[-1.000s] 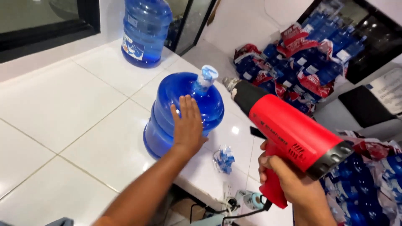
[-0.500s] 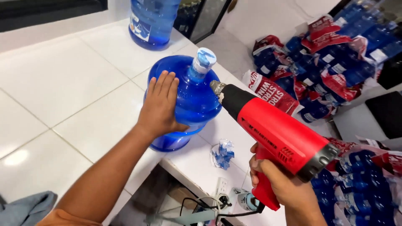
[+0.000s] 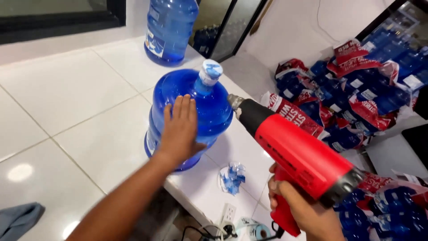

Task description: Wiping down water jugs and applying heat-shrink seals to the caps using a heat gun.

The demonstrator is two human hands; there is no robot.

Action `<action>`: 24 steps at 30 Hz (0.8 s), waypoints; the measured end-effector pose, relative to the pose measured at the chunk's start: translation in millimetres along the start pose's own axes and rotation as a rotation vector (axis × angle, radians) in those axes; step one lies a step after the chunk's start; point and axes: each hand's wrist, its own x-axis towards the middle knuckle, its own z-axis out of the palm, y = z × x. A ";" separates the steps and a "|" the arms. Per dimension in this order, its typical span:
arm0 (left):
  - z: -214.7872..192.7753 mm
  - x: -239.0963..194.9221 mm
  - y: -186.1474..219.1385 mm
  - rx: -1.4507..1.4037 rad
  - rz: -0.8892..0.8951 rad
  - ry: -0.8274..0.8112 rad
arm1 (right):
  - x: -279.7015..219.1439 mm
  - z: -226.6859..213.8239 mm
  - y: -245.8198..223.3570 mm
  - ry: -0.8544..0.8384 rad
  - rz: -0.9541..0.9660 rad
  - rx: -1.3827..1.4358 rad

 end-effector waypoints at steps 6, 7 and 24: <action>21.9 8.0 -40.3 -0.332 0.226 0.078 | 8.3 0.8 -12.8 0.089 0.096 0.024; 24.7 7.4 -30.0 -0.278 0.151 0.106 | 9.0 3.9 -21.6 0.116 0.182 -0.014; 62.8 143.7 -82.8 -0.884 0.136 -0.222 | 2.0 45.2 -18.5 0.192 0.084 -0.028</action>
